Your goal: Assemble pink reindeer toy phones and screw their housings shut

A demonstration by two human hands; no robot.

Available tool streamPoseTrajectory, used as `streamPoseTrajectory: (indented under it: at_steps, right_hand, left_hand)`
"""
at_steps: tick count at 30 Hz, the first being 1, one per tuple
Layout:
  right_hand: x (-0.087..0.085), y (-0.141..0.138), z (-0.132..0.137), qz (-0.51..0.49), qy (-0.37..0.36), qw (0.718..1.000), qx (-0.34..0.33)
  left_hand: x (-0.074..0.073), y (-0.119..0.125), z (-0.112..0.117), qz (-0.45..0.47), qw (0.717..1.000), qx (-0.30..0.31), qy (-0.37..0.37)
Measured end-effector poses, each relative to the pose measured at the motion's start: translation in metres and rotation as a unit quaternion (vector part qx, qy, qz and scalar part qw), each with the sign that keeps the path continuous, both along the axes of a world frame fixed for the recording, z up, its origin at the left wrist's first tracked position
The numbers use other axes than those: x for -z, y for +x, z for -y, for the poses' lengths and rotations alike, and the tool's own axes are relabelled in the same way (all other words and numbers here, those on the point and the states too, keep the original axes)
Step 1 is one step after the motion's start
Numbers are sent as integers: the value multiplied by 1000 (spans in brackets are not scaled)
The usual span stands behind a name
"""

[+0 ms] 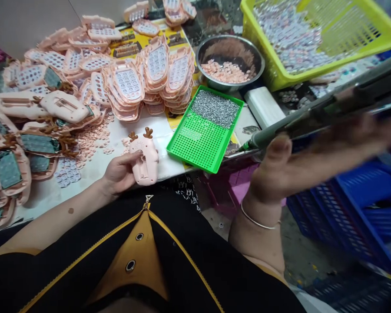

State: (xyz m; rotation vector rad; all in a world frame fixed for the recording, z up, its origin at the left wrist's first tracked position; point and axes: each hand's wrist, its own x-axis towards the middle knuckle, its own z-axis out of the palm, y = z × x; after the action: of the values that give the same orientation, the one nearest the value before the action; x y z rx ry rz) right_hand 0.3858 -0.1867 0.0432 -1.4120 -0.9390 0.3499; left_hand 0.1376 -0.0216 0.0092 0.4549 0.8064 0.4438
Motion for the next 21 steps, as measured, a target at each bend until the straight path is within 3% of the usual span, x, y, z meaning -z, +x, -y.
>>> streamPoseTrajectory:
  at_steps: [3,6,8,10,13,17,21]
  right_hand:
    - [-14,10,1,32,68,993,89]
    - [-25,13,-11,-10,53,998,19]
    - [-27,14,-27,-50,86,995,-23]
    - [-21,15,-50,-60,156,985,-47]
    - [2,15,-84,8,265,964,-32]
    - [29,11,-109,16,225,974,-4]
    - [33,4,-114,20,252,967,13]
  left_hand:
    - [-2,10,0,25,1000,6,3]
    - [-5,16,-2,24,999,31,6]
    - [-6,20,-2,14,999,42,7]
    - [-6,22,-3,2,999,35,9]
    - [-6,24,-3,-15,999,29,15]
    - [-5,24,-4,-23,998,46,20]
    - [-7,24,-5,-30,998,61,14]
